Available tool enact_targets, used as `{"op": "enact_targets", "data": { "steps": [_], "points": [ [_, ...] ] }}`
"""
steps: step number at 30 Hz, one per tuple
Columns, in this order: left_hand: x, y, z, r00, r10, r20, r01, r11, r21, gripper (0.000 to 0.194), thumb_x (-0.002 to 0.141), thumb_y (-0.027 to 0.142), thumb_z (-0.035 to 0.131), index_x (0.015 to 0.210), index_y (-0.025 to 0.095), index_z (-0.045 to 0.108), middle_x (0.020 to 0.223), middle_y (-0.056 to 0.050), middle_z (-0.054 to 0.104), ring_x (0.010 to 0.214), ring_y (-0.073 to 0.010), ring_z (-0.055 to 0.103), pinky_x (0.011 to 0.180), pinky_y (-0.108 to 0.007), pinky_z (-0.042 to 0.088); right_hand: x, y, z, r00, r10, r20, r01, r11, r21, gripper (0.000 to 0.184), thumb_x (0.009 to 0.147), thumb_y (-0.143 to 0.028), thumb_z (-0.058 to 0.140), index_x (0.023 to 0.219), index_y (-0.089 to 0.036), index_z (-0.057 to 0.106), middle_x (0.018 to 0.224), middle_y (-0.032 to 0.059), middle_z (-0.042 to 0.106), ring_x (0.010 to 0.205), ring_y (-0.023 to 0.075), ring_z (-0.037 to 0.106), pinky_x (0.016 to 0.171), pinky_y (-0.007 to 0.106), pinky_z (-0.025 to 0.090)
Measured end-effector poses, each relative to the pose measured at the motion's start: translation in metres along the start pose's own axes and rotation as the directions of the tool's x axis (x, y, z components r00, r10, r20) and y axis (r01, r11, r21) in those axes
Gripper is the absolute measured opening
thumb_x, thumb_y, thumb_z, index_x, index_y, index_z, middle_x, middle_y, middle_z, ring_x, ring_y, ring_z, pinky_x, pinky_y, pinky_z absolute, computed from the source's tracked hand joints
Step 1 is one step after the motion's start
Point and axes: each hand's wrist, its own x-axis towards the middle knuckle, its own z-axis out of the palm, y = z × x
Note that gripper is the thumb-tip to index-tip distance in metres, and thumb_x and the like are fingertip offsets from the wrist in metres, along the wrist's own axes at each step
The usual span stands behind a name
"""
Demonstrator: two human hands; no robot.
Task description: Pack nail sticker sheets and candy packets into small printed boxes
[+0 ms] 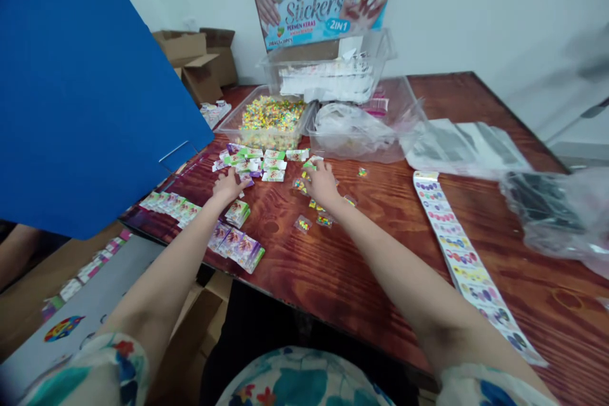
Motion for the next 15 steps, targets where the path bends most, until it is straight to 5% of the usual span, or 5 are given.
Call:
{"op": "enact_targets", "data": {
  "steps": [5,8,15],
  "points": [
    [0.014,0.003,0.008,0.992,0.115,0.06,-0.115,0.993,-0.013,0.043,0.086,0.043,0.057,0.122,0.02,0.057,0.124,-0.017,0.061,0.114,-0.0312,0.059,0.09,-0.037,0.045,0.037,0.019,0.011,0.993,0.113,0.035,-0.109,0.989,-0.104,0.059,0.086,-0.034,0.06,0.139,-0.012,0.047,0.131,0.022,0.051,0.116,0.034,0.048,0.092,0.04,0.04],
    [0.001,0.019,0.013,0.971,0.23,0.068,-0.228,0.973,-0.028,0.029,0.088,0.032,0.055,0.111,0.019,0.065,0.114,-0.016,0.068,0.11,-0.0305,0.062,0.092,-0.038,0.045,0.045,0.024,0.021,0.991,0.093,0.101,-0.079,0.987,-0.137,0.042,0.092,-0.032,0.052,0.128,-0.012,0.056,0.119,0.018,0.062,0.104,0.0283,0.057,0.084,0.033,0.043],
    [-0.051,0.058,0.029,0.804,0.583,0.116,-0.568,0.811,-0.139,0.024,0.086,0.023,0.059,0.108,0.028,0.068,0.108,-0.005,0.071,0.105,-0.0222,0.065,0.093,-0.03,0.046,0.006,0.028,0.015,0.983,-0.06,0.172,0.085,0.986,-0.144,0.026,0.091,-0.012,0.043,0.105,-0.011,0.064,0.102,0.0159,0.069,0.09,0.0229,0.064,0.075,0.028,0.043]
  ]
}}
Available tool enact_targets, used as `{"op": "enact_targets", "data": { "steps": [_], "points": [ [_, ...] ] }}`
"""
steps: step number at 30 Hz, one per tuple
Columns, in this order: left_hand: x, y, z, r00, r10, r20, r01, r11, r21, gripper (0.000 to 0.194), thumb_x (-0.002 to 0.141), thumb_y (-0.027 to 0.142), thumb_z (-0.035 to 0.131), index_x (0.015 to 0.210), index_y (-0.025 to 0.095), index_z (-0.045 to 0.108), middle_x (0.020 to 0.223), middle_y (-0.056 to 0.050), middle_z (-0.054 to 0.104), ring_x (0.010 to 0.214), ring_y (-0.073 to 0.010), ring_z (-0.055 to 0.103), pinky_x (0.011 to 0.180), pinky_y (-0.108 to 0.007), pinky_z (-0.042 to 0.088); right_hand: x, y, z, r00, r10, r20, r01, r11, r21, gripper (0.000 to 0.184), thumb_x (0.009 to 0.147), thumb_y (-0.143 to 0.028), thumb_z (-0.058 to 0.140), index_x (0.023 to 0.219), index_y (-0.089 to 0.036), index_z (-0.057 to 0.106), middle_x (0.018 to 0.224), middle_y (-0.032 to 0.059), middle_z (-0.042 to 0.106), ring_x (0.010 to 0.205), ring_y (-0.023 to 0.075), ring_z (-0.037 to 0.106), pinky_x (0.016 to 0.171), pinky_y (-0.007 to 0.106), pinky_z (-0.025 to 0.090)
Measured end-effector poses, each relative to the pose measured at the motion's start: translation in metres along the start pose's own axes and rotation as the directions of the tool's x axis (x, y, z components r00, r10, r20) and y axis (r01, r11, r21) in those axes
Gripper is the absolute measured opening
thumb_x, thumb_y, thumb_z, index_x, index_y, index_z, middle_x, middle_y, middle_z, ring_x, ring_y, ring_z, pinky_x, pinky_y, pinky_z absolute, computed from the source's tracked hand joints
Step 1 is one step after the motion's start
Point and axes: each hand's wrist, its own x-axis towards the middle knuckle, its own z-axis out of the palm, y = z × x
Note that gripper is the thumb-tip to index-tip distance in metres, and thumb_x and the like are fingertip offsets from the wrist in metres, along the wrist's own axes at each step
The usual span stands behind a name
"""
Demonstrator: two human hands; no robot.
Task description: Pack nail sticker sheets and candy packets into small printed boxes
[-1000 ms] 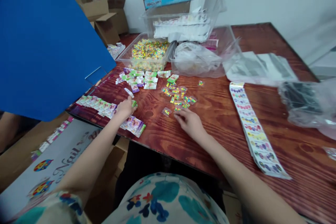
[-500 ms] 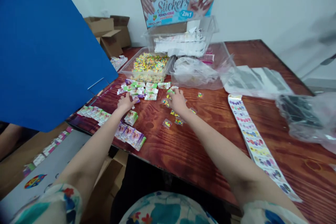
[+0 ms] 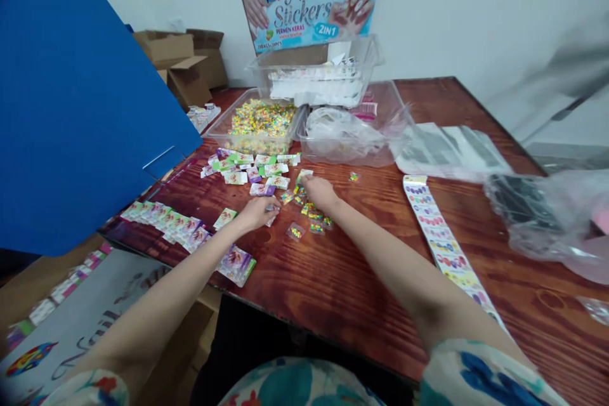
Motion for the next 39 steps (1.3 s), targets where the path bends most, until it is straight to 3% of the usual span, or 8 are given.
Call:
{"op": "enact_targets", "data": {
  "steps": [5,8,13,19,23,26,33,39],
  "points": [
    [-0.022,0.029,0.006,0.988,0.062,-0.144,-0.054,0.997,0.06,0.063,0.085,0.02,0.061,0.143,0.015,0.037,0.138,-0.023,0.047,0.129,-0.0375,0.045,0.103,-0.054,0.037,-0.062,0.007,-0.015,0.993,-0.072,-0.09,0.076,0.996,0.043,0.026,0.092,-0.014,0.044,0.106,-0.014,0.065,0.105,0.0143,0.07,0.1,0.0249,0.061,0.09,0.034,0.042],
    [-0.037,0.05,0.013,0.903,0.327,-0.279,-0.321,0.945,0.07,0.085,0.081,0.034,0.068,0.148,0.016,0.021,0.146,-0.022,0.038,0.14,-0.0365,0.03,0.109,-0.054,0.031,-0.102,0.002,-0.028,0.965,0.054,-0.255,0.021,0.959,0.281,0.028,0.096,-0.025,0.042,0.105,-0.014,0.066,0.102,0.0124,0.071,0.096,0.0246,0.062,0.091,0.037,0.044],
    [-0.061,0.083,0.046,0.761,0.534,-0.368,-0.592,0.804,-0.057,0.06,0.086,0.015,0.054,0.141,0.024,0.032,0.136,-0.013,0.052,0.131,-0.0277,0.045,0.109,-0.049,0.034,-0.166,-0.016,-0.051,0.981,0.09,-0.174,0.081,0.623,0.778,0.037,0.098,-0.038,0.039,0.108,-0.017,0.068,0.093,0.0051,0.073,0.084,0.0191,0.065,0.078,0.03,0.052],
    [-0.084,0.098,0.073,0.908,0.061,-0.415,-0.326,0.726,-0.606,0.066,0.074,0.017,0.059,0.137,0.017,0.037,0.125,-0.013,0.059,0.107,-0.0223,0.062,0.089,-0.033,0.05,-0.223,0.086,-0.083,0.98,0.15,-0.131,-0.062,0.852,0.519,0.032,0.091,-0.039,0.053,0.107,-0.018,0.071,0.107,0.011,0.072,0.098,0.0257,0.066,0.092,0.041,0.049],
    [-0.089,0.099,0.068,0.94,-0.036,-0.338,-0.236,0.646,-0.726,0.048,0.072,0.025,0.061,0.119,0.016,0.054,0.103,-0.006,0.067,0.089,-0.0189,0.065,0.081,-0.03,0.051,-0.245,0.172,-0.082,0.976,0.216,-0.033,-0.207,0.961,0.184,0.038,0.082,-0.029,0.063,0.118,-0.015,0.068,0.129,0.0189,0.061,0.12,0.034,0.055,0.101,0.051,0.041],
    [-0.089,0.102,0.063,0.944,-0.068,-0.322,-0.225,0.579,-0.784,0.039,0.069,0.029,0.065,0.105,0.017,0.059,0.089,-0.003,0.067,0.08,-0.0175,0.063,0.076,-0.029,0.05,-0.249,0.192,-0.076,0.98,0.201,-0.003,-0.198,0.968,0.155,0.033,0.081,-0.027,0.066,0.112,-0.018,0.071,0.129,0.0165,0.061,0.12,0.0313,0.056,0.102,0.049,0.04],
    [-0.099,0.118,0.063,0.954,-0.103,-0.283,-0.202,0.478,-0.855,0.031,0.066,0.027,0.07,0.092,0.02,0.056,0.073,0.003,0.059,0.066,-0.0141,0.056,0.068,-0.026,0.046,-0.242,0.17,-0.085,0.966,0.219,-0.136,-0.198,0.968,0.153,0.015,0.085,-0.023,0.063,0.084,-0.016,0.076,0.106,0.0147,0.07,0.105,0.0277,0.061,0.096,0.048,0.043],
    [-0.11,0.138,0.04,0.923,0.084,-0.375,-0.373,0.424,-0.825,0.024,0.073,0.023,0.069,0.082,0.021,0.047,0.108,-0.006,0.062,0.104,-0.0206,0.059,0.094,-0.034,0.044,-0.23,0.077,-0.109,0.957,0.199,-0.213,-0.051,0.834,0.55,0.027,0.089,-0.039,0.058,0.085,-0.016,0.071,0.08,0.0063,0.072,0.075,0.0199,0.065,0.072,0.033,0.052]
  ]
}}
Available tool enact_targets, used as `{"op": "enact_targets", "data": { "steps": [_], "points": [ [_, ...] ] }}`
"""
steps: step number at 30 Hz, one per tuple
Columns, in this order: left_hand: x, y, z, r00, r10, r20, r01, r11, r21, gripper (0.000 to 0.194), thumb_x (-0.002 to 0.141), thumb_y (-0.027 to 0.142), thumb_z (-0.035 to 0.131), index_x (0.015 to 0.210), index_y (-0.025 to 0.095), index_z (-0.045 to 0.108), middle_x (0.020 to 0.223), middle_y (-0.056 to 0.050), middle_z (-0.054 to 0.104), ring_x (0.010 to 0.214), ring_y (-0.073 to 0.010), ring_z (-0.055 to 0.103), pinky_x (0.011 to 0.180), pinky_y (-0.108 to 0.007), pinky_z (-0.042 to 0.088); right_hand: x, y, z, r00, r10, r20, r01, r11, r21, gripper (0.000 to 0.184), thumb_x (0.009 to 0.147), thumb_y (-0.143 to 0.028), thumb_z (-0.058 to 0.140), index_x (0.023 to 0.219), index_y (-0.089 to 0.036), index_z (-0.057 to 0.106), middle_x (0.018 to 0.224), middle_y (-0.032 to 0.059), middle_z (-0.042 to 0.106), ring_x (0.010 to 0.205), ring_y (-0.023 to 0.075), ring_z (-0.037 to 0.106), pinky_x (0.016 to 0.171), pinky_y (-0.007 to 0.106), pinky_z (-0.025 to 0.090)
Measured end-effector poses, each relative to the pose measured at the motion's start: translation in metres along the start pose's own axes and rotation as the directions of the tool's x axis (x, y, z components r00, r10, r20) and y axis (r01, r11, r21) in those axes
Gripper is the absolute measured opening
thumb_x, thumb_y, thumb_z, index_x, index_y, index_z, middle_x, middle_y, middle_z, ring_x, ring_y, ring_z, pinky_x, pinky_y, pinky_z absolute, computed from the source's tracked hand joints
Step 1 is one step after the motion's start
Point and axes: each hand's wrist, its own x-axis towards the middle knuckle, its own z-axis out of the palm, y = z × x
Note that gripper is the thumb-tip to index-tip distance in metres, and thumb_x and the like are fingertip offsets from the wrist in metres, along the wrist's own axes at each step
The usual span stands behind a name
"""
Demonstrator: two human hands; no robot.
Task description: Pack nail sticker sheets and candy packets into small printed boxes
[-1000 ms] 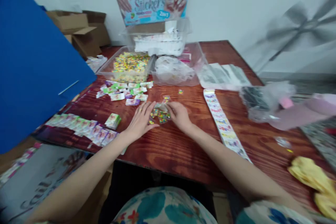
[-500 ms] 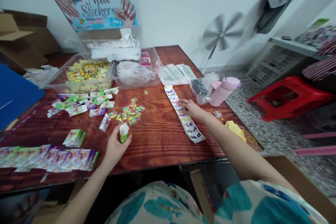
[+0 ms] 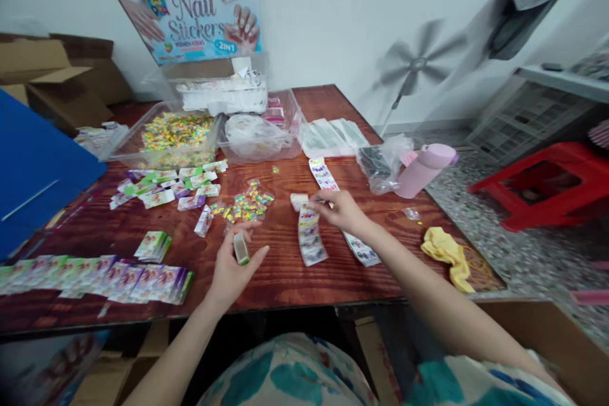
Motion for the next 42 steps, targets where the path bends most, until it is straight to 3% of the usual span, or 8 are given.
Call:
{"op": "enact_targets", "data": {
  "steps": [3,7,13,19,25,31,37,42],
  "points": [
    [0.001,0.008,0.006,0.995,-0.048,0.084,0.062,0.983,-0.175,0.03,0.071,0.022,0.071,0.081,0.022,0.043,0.103,-0.005,0.063,0.098,-0.0198,0.061,0.089,-0.033,0.047,-0.004,-0.047,0.028,0.997,0.068,0.034,-0.075,0.953,0.292,0.031,0.088,-0.046,0.058,0.083,-0.017,0.069,0.073,0.0032,0.07,0.065,0.016,0.064,0.058,0.026,0.05],
    [-0.002,0.002,0.007,0.979,-0.197,0.042,0.2,0.922,-0.333,0.03,0.07,0.019,0.071,0.081,0.021,0.043,0.077,0.003,0.058,0.069,-0.0113,0.057,0.07,-0.024,0.047,-0.008,-0.072,0.058,0.997,0.021,-0.078,-0.006,0.981,0.193,0.026,0.091,-0.04,0.055,0.088,-0.019,0.07,0.079,0.004,0.073,0.067,0.0154,0.066,0.062,0.025,0.051],
    [-0.001,-0.003,-0.008,0.968,-0.25,-0.039,0.224,0.92,-0.322,0.031,0.065,0.018,0.074,0.08,0.02,0.047,0.074,0.004,0.057,0.066,-0.009,0.054,0.066,-0.021,0.045,-0.018,-0.074,0.087,0.991,-0.085,0.106,0.054,0.963,0.263,0.029,0.087,-0.04,0.062,0.108,-0.021,0.069,0.099,0.0073,0.075,0.085,0.0199,0.071,0.073,0.028,0.055],
    [-0.008,-0.008,-0.006,0.904,-0.421,0.077,0.414,0.815,-0.406,0.036,0.057,0.019,0.076,0.076,0.02,0.046,0.068,0.005,0.058,0.061,-0.009,0.055,0.062,-0.021,0.044,-0.025,-0.068,0.098,0.99,0.044,-0.137,-0.012,0.974,0.225,0.021,0.091,-0.034,0.056,0.098,-0.023,0.073,0.086,0.006,0.076,0.074,0.0203,0.071,0.069,0.032,0.058],
    [-0.009,-0.014,-0.01,0.872,-0.49,0.002,0.392,0.695,-0.603,0.041,0.054,0.019,0.078,0.082,0.02,0.048,0.069,0.006,0.06,0.063,-0.0082,0.057,0.066,-0.021,0.046,-0.036,-0.069,0.101,0.957,-0.285,0.046,0.271,0.941,0.202,0.032,0.091,-0.029,0.059,0.123,-0.024,0.062,0.116,0.0086,0.069,0.105,0.0201,0.066,0.089,0.033,0.056],
    [-0.014,-0.017,-0.011,0.832,-0.541,0.12,0.519,0.685,-0.511,0.041,0.052,0.019,0.081,0.079,0.019,0.049,0.065,0.006,0.06,0.054,-0.0082,0.057,0.058,-0.021,0.047,-0.037,-0.064,0.108,0.986,-0.15,-0.07,0.158,0.98,0.119,0.025,0.096,-0.026,0.048,0.112,-0.024,0.067,0.09,0.0063,0.073,0.078,0.0173,0.07,0.071,0.028,0.058],
    [-0.013,-0.016,-0.019,0.788,-0.613,0.061,0.501,0.58,-0.642,0.044,0.053,0.028,0.082,0.081,0.019,0.049,0.062,0.006,0.061,0.053,-0.0113,0.06,0.056,-0.025,0.05,-0.043,-0.073,0.111,0.944,-0.324,0.058,0.306,0.929,0.208,0.031,0.094,-0.025,0.054,0.123,-0.029,0.062,0.122,0.0092,0.063,0.111,0.0197,0.063,0.092,0.034,0.055],
    [-0.023,-0.024,-0.028,0.758,-0.649,0.067,0.542,0.569,-0.619,0.045,0.05,0.024,0.084,0.078,0.019,0.049,0.065,0.006,0.061,0.054,-0.0097,0.058,0.052,-0.022,0.047,-0.036,-0.076,0.119,0.939,-0.304,0.162,0.221,0.893,0.391,0.025,0.095,-0.03,0.052,0.113,-0.023,0.069,0.116,0.0089,0.066,0.105,0.0189,0.065,0.089,0.031,0.054]
  ]
}}
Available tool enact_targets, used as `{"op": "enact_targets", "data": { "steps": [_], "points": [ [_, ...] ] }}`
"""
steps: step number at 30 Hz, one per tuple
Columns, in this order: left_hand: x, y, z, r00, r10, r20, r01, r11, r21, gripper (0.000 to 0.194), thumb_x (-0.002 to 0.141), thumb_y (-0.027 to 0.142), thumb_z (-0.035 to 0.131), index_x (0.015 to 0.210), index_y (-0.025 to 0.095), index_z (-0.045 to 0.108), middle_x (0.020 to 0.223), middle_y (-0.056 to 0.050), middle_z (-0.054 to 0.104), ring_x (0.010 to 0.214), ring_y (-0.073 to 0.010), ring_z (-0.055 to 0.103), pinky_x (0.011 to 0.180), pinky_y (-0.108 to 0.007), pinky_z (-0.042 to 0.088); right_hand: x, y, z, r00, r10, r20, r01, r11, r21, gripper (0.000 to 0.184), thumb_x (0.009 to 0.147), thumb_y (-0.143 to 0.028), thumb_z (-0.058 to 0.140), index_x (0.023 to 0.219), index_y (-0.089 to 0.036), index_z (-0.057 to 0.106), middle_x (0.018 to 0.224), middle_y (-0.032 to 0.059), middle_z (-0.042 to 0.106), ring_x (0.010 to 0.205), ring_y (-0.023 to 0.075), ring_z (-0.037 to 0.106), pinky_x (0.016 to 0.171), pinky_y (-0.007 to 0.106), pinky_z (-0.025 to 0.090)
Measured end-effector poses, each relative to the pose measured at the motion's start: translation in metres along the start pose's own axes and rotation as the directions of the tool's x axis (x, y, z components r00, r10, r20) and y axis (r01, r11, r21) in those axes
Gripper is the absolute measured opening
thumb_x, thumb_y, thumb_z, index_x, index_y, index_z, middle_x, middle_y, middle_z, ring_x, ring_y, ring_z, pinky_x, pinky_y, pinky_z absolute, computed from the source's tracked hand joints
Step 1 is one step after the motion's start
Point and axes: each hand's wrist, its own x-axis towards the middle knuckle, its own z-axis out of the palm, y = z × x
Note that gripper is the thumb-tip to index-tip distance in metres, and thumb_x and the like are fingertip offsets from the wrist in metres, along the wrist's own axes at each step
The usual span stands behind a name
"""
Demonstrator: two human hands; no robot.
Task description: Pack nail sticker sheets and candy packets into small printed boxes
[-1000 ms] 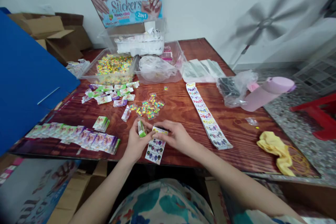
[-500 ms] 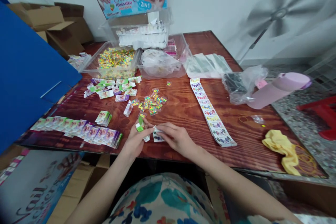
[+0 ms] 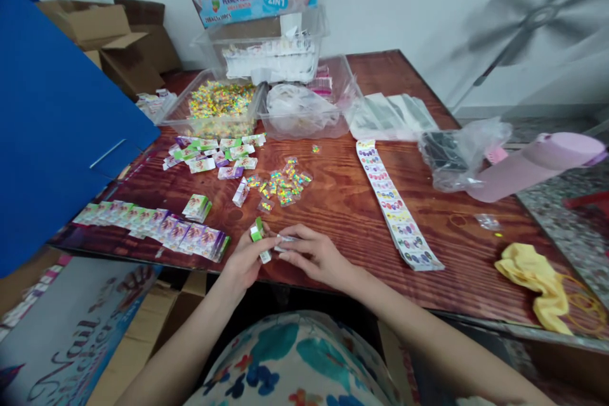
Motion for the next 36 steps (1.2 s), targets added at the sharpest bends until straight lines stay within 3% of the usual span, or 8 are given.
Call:
{"op": "enact_targets", "data": {
  "steps": [3,7,12,16,24,28,32,36],
  "points": [
    [-0.001,-0.005,-0.01,0.991,0.085,-0.103,-0.079,0.995,0.065,0.044,0.049,0.022,0.081,0.079,0.019,0.048,0.066,0.007,0.059,0.051,-0.0083,0.054,0.049,-0.021,0.044,0.024,0.014,0.005,0.979,0.183,-0.086,-0.181,0.983,0.027,0.034,0.098,-0.035,0.044,0.093,-0.018,0.073,0.09,0.0056,0.072,0.081,0.0178,0.069,0.073,0.028,0.055],
    [-0.001,-0.007,-0.017,0.944,0.262,-0.202,-0.218,0.951,0.218,0.037,0.053,0.019,0.076,0.076,0.02,0.047,0.064,0.008,0.055,0.052,-0.0065,0.049,0.052,-0.019,0.041,0.072,0.04,0.019,0.919,0.372,-0.132,-0.394,0.846,-0.359,0.029,0.096,-0.036,0.049,0.096,-0.018,0.072,0.092,0.0062,0.073,0.082,0.02,0.067,0.074,0.029,0.052],
    [-0.002,-0.007,-0.024,0.899,0.382,-0.215,-0.31,0.901,0.303,0.031,0.059,0.018,0.071,0.076,0.02,0.046,0.066,0.008,0.054,0.059,-0.0074,0.05,0.061,-0.019,0.042,0.11,0.055,0.039,0.897,0.436,-0.074,-0.41,0.758,-0.508,0.018,0.089,-0.026,0.059,0.096,-0.014,0.072,0.107,0.0168,0.068,0.094,0.027,0.066,0.077,0.033,0.048],
    [0.0,-0.009,-0.03,0.863,0.446,-0.238,-0.352,0.868,0.351,0.028,0.062,0.018,0.069,0.077,0.02,0.046,0.068,0.007,0.054,0.06,-0.0077,0.049,0.062,-0.02,0.041,0.106,0.055,0.035,0.894,0.447,-0.017,-0.398,0.778,-0.486,0.015,0.088,-0.026,0.061,0.087,-0.014,0.07,0.097,0.0122,0.07,0.086,0.0222,0.066,0.075,0.03,0.048],
    [0.004,-0.017,-0.027,0.859,0.463,-0.217,-0.387,0.866,0.317,0.027,0.066,0.02,0.07,0.08,0.019,0.047,0.07,0.006,0.055,0.062,-0.0083,0.051,0.065,-0.02,0.043,0.06,0.025,0.003,0.916,0.302,0.264,-0.317,0.948,0.017,0.028,0.082,-0.045,0.065,0.077,-0.017,0.066,0.07,0.0025,0.067,0.061,0.0138,0.057,0.058,0.025,0.043],
    [0.003,-0.019,-0.021,0.87,0.469,-0.154,-0.397,0.85,0.346,0.027,0.067,0.02,0.07,0.081,0.019,0.048,0.072,0.006,0.056,0.064,-0.0088,0.053,0.066,-0.02,0.044,0.047,0.027,0.008,0.861,0.441,0.252,-0.486,0.86,0.156,0.034,0.068,-0.048,0.077,0.068,-0.016,0.065,0.06,-0.0001,0.062,0.054,0.0109,0.053,0.051,0.023,0.04],
    [0.001,-0.018,-0.021,0.865,0.49,-0.107,-0.418,0.823,0.386,0.026,0.07,0.026,0.069,0.082,0.02,0.047,0.073,0.005,0.056,0.066,-0.0095,0.054,0.067,-0.021,0.045,0.042,0.035,0.011,0.785,0.546,0.292,-0.617,0.646,0.449,0.041,0.057,-0.048,0.084,0.07,-0.016,0.062,0.06,-0.0023,0.061,0.053,0.0099,0.056,0.052,0.023,0.047],
    [0.001,-0.018,-0.025,0.854,0.517,-0.055,-0.336,0.629,0.701,0.03,0.073,0.037,0.069,0.087,0.021,0.049,0.068,0.006,0.055,0.059,-0.0114,0.053,0.059,-0.022,0.04,0.039,0.024,0.004,0.789,0.6,0.132,-0.545,0.584,0.601,0.039,0.063,-0.046,0.082,0.081,-0.017,0.064,0.071,0.0001,0.066,0.059,0.0116,0.061,0.056,0.025,0.053]
  ]
}}
